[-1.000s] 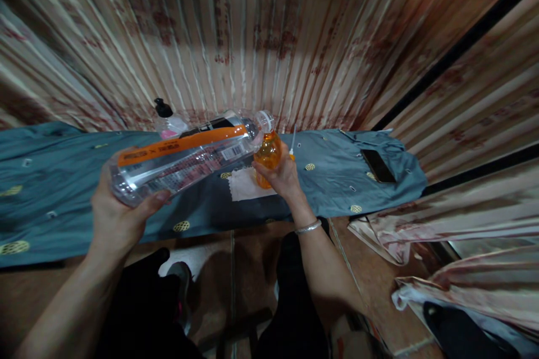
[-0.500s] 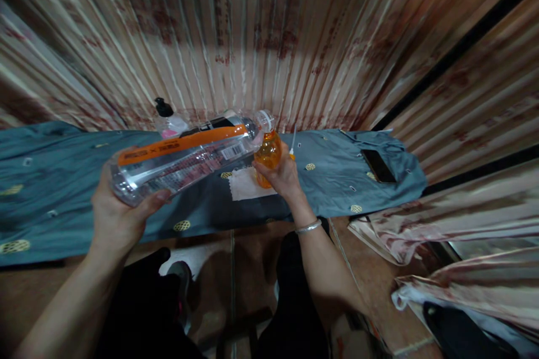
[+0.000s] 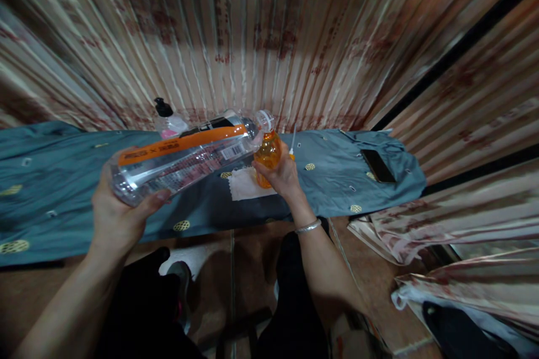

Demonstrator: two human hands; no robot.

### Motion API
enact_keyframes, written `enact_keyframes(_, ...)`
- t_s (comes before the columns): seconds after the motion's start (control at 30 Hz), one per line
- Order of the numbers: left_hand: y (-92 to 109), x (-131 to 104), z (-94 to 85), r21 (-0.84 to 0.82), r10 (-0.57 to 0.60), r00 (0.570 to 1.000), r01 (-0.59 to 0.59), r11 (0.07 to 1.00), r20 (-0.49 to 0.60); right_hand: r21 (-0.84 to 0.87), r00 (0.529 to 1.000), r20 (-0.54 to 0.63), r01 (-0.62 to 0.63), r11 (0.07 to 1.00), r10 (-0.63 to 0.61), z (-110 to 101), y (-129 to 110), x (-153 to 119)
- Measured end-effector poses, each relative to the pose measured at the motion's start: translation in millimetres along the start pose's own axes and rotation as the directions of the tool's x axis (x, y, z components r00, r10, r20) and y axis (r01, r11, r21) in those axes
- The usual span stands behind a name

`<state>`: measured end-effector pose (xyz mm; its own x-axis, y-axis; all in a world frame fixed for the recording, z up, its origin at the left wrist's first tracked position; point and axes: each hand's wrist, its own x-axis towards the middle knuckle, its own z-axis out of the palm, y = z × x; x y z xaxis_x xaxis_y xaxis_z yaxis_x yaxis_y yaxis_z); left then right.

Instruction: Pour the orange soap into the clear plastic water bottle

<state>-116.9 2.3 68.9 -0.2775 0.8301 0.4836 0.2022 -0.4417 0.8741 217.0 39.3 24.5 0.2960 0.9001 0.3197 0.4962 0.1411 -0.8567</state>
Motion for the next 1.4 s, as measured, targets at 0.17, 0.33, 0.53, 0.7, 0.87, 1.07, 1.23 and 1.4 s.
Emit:
enact_keyframes(0.17, 0.3, 0.7, 1.8, -0.004, 0.031, 0.999, -0.031, 1.0, -0.02, 0.01, 1.0, -0.011, 0.02, 1.0, -0.02, 0.7, 0.8, -0.5)
enact_keyframes(0.33, 0.8, -0.4, 0.3, 0.014, 0.018, 1.0, -0.018, 1.0, -0.007, 0.003, 1.0, -0.005, 0.021, 1.0, -0.021, 0.7, -0.5, -0.4)
enact_keyframes(0.53, 2.1, -0.7, -0.3, 0.056, 0.052, 0.999, -0.052, 0.997, 0.016, -0.02, 1.0, 0.008, 0.019, 1.0, -0.019, -1.1, -2.9, -0.9)
enact_keyframes(0.7, 3.1, 0.2, 0.5, 0.022, 0.052, 0.999, -0.052, 0.998, -0.006, -0.026, 1.0, 0.007, 0.006, 1.0, -0.006, -1.1, -2.9, -1.3)
enact_keyframes(0.87, 3.2, -0.6, -0.5, 0.016, 0.011, 1.0, -0.011, 1.0, 0.002, -0.008, 1.0, 0.007, 0.005, 1.0, -0.005, -0.6, -2.2, -0.9)
enact_keyframes(1.07, 0.8, -0.6, 1.5, 0.019, 0.07, 0.998, -0.069, 0.997, -0.007, -0.002, 1.0, 0.005, 0.002, 1.0, -0.002, -0.8, -2.0, -0.8)
enact_keyframes(1.23, -1.8, -0.9, 0.2, 0.016, 0.092, 0.996, -0.092, 0.996, -0.001, -0.018, 1.0, 0.005, 0.013, 1.0, -0.013, 0.2, 0.6, -0.1)
enact_keyframes(1.4, -4.0, -1.1, -1.6, 0.062, 0.094, 0.996, -0.094, 0.994, 0.002, -0.029, 0.998, -0.016, 0.056, 0.998, -0.057, 1.0, 5.5, 0.5)
